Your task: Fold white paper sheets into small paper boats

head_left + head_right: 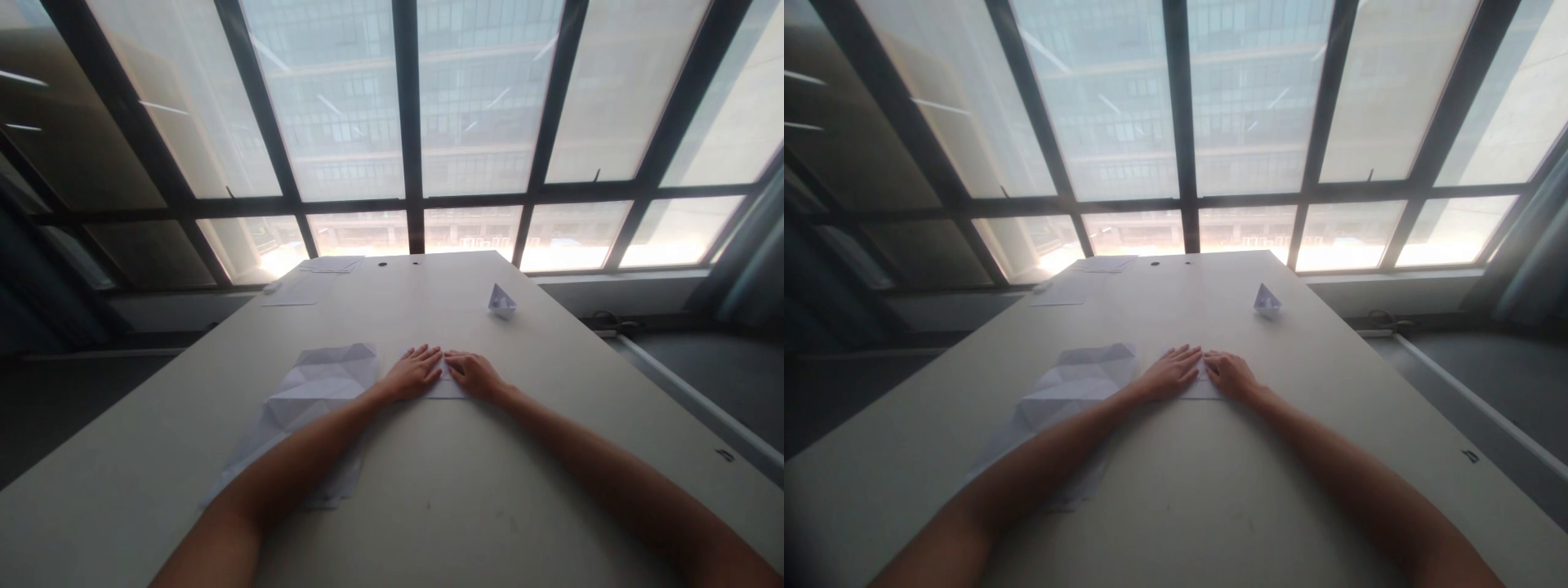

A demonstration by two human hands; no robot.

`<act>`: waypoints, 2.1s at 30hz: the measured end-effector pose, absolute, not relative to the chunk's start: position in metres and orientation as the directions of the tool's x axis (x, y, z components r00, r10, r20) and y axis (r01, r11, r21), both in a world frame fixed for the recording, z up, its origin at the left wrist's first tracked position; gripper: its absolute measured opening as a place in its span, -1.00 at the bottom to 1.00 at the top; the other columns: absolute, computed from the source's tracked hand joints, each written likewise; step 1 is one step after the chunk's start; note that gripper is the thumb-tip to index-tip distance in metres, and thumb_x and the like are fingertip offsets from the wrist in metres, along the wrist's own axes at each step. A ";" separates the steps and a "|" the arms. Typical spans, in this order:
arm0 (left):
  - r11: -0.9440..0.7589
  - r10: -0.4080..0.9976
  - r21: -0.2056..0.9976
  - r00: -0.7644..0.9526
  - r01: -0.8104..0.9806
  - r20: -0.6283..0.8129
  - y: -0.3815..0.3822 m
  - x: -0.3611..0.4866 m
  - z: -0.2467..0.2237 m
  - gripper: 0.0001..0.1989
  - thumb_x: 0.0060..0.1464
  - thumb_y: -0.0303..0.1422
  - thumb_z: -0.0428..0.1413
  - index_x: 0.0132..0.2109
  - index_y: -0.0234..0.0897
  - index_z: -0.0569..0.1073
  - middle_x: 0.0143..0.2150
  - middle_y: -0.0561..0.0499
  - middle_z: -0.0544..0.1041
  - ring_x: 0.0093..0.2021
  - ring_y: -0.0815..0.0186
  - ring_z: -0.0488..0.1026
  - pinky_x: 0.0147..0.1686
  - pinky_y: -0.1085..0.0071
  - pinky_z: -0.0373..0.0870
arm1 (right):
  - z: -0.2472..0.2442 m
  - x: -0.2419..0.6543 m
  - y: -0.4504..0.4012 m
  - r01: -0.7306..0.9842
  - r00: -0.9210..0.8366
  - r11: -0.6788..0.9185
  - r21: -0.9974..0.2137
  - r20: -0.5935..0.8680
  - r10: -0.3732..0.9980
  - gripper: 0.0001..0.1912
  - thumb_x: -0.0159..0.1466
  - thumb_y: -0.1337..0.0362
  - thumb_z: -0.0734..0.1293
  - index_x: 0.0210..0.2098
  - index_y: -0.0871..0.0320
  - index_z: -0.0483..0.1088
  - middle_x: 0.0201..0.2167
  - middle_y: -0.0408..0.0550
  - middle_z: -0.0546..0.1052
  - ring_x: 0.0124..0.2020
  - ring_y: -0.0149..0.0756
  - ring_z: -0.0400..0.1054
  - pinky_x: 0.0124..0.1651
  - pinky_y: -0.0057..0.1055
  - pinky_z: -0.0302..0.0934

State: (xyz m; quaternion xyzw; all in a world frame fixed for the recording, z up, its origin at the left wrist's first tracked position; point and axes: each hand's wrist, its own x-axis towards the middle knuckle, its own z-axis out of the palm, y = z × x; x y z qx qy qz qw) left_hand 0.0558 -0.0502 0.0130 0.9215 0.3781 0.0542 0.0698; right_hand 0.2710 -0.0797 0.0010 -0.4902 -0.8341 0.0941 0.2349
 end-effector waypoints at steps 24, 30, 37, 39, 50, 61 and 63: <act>-0.768 0.633 0.216 0.767 0.603 0.106 -0.055 0.059 0.018 -0.50 0.37 -0.11 -0.14 0.38 -0.05 0.16 0.44 0.00 0.14 0.45 0.14 -0.02 0.40 0.05 -0.14 | -0.004 0.271 -0.076 0.848 -0.354 0.413 -0.333 0.225 0.908 -0.49 0.42 0.13 0.18 0.31 0.10 0.24 0.34 0.11 0.26 0.39 -0.12 0.03 0.39 -0.04 -0.16; -0.783 0.606 0.201 0.795 0.589 0.033 -0.054 0.057 0.020 -0.48 0.39 -0.07 -0.19 0.42 0.07 0.09 0.48 0.08 0.03 0.47 0.08 -0.11 0.38 -0.06 -0.20 | -0.009 0.272 -0.071 0.907 -0.168 0.238 -0.346 0.221 0.961 -0.47 0.43 0.08 0.18 0.30 0.18 0.25 0.34 0.19 0.25 0.39 -0.08 0.03 0.38 -0.06 -0.15; -0.768 0.628 0.188 0.778 0.613 0.029 -0.054 0.058 0.018 -0.46 0.39 -0.05 -0.24 0.43 0.03 0.06 0.48 0.06 0.02 0.47 0.08 -0.09 0.37 -0.07 -0.18 | -0.005 0.277 -0.071 0.933 -0.102 0.173 -0.316 0.228 0.968 -0.56 0.41 0.33 0.12 0.22 0.16 0.36 0.29 0.17 0.32 0.33 -0.12 0.12 0.34 -0.12 -0.06; -0.765 0.632 0.188 0.775 0.616 0.032 -0.054 0.059 0.017 -0.46 0.38 -0.04 -0.23 0.43 0.02 0.07 0.48 0.06 0.03 0.47 0.09 -0.09 0.37 -0.07 -0.18 | -0.005 0.278 -0.071 0.935 -0.102 0.172 -0.309 0.231 0.968 -0.56 0.41 0.34 0.11 0.21 0.18 0.36 0.28 0.17 0.32 0.33 -0.13 0.13 0.34 -0.14 -0.05; -0.789 0.609 0.152 0.791 0.595 0.066 -0.057 0.058 0.019 -0.49 0.36 -0.09 -0.14 0.39 0.06 0.16 0.44 0.00 0.15 0.45 0.04 -0.04 0.37 -0.04 -0.12 | -0.004 0.274 -0.075 0.920 -0.232 0.280 -0.273 0.197 0.953 -0.52 0.42 0.16 0.13 0.28 0.13 0.28 0.37 0.17 0.19 0.40 -0.01 -0.03 0.37 0.08 -0.17; -0.684 0.728 0.167 0.679 0.710 0.095 -0.052 0.061 0.012 -0.39 0.34 -0.05 -0.17 0.42 -0.18 0.11 0.45 -0.08 0.10 0.46 0.05 -0.08 0.37 0.02 -0.07 | -0.008 0.276 -0.071 0.924 -0.239 0.274 -0.265 0.158 0.958 -0.49 0.41 0.18 0.13 0.31 0.14 0.23 0.40 0.14 0.14 0.42 -0.04 -0.09 0.39 0.07 -0.23; -0.654 0.756 0.160 0.647 0.740 0.097 -0.051 0.060 0.011 -0.36 0.33 -0.02 -0.17 0.42 -0.22 0.10 0.46 -0.12 0.09 0.46 0.02 -0.09 0.37 -0.01 -0.07 | -0.007 0.276 -0.071 0.924 -0.242 0.279 -0.261 0.162 0.956 -0.50 0.42 0.18 0.13 0.31 0.14 0.24 0.39 0.15 0.15 0.42 -0.03 -0.07 0.38 0.07 -0.22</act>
